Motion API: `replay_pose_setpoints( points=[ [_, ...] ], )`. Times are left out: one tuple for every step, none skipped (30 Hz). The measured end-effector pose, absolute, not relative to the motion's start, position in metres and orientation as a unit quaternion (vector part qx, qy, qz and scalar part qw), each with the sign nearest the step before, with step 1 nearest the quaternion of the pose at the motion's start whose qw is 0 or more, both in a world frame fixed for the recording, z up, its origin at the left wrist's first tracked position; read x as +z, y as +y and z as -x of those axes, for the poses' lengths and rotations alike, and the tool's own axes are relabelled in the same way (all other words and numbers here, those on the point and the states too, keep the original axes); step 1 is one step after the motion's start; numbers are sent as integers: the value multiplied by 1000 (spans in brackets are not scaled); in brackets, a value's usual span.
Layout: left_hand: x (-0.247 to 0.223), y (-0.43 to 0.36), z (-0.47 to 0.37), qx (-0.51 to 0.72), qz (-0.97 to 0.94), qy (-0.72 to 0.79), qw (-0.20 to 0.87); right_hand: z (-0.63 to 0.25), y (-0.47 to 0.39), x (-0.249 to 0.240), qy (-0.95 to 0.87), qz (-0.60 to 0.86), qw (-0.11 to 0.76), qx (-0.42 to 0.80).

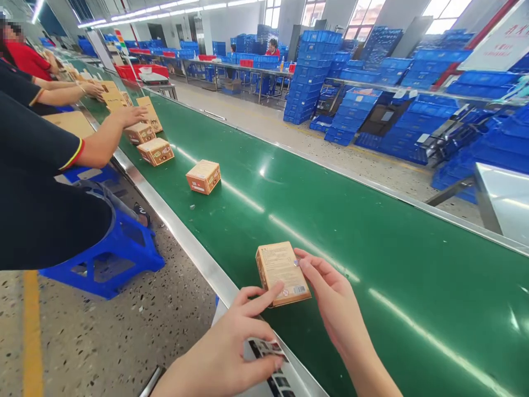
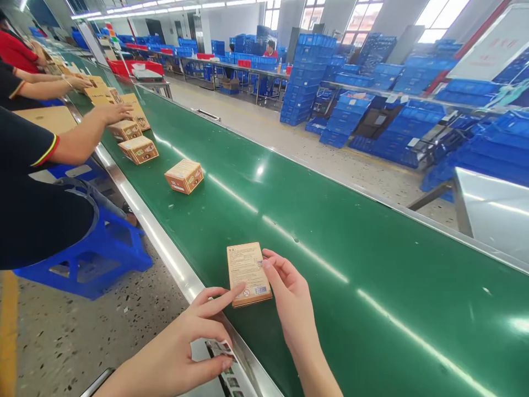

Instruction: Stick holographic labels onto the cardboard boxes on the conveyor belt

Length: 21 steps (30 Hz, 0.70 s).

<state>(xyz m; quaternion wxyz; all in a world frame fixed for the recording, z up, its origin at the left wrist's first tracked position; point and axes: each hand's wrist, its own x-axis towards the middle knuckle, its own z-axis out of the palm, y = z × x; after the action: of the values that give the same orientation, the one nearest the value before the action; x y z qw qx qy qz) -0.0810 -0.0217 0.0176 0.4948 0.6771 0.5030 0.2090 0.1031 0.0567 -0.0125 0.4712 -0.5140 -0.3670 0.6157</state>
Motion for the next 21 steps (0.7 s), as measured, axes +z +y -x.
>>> replay_pose_setpoints(
  points=[
    [17, -21, 80, 202, -681, 498, 498, -103, 55, -12, -361, 519, 470, 615],
    [17, -21, 79, 197, -682, 494, 501, -103, 55, -12, -358, 526, 470, 612],
    [17, -21, 78, 193, -684, 491, 504, -103, 54, -11, -356, 533, 469, 608],
    [17, -21, 77, 190, -685, 488, 507, -103, 53, -11, -358, 539, 470, 600],
    [17, -21, 76, 189, -686, 484, 509, -104, 52, -11, -360, 546, 473, 591],
    [17, -21, 74, 190, -688, 480, 510, -104, 50, -11, -363, 551, 475, 583],
    [17, -22, 72, 192, -690, 476, 509, -105, 49, -11, -365, 555, 476, 576],
    [17, -23, 70, 194, -693, 472, 509, -106, 47, -11, -367, 560, 477, 569],
    [18, -24, 67, 194, -697, 468, 507, -107, 45, -11, -369, 564, 476, 565],
    [18, -25, 65, 195, -701, 464, 506, -108, 44, -11, -371, 569, 476, 558],
    [18, -25, 63, 195, -705, 460, 504, -110, 43, -11, -375, 573, 476, 551],
    [19, -26, 61, 192, -709, 455, 503, -111, 41, -11, -381, 577, 476, 543],
    [19, -26, 59, 191, -714, 451, 501, -113, 40, -11, -389, 581, 475, 535],
    [18, -26, 58, 189, -718, 447, 499, -114, 39, -12, -398, 585, 472, 526],
    [18, -25, 57, 187, -724, 442, 496, -116, 37, -12, -410, 591, 467, 514],
    [17, -25, 56, 186, -729, 436, 493, -117, 36, -12, -424, 600, 461, 497],
    [15, -25, 55, 187, -735, 430, 490, -119, 34, -12, -442, 613, 451, 475],
    [13, -25, 54, 188, -739, 423, 489, -119, 31, -12, -461, 627, 437, 450],
    [11, -25, 53, 189, -744, 417, 487, -120, 29, -11, -480, 642, 423, 421],
    [8, -25, 53, 192, -748, 409, 486, -120, 28, -11, -494, 656, 413, 394],
    [5, -25, 51, 197, -751, 403, 485, -121, 27, -10, -503, 667, 407, 370]
  ],
)
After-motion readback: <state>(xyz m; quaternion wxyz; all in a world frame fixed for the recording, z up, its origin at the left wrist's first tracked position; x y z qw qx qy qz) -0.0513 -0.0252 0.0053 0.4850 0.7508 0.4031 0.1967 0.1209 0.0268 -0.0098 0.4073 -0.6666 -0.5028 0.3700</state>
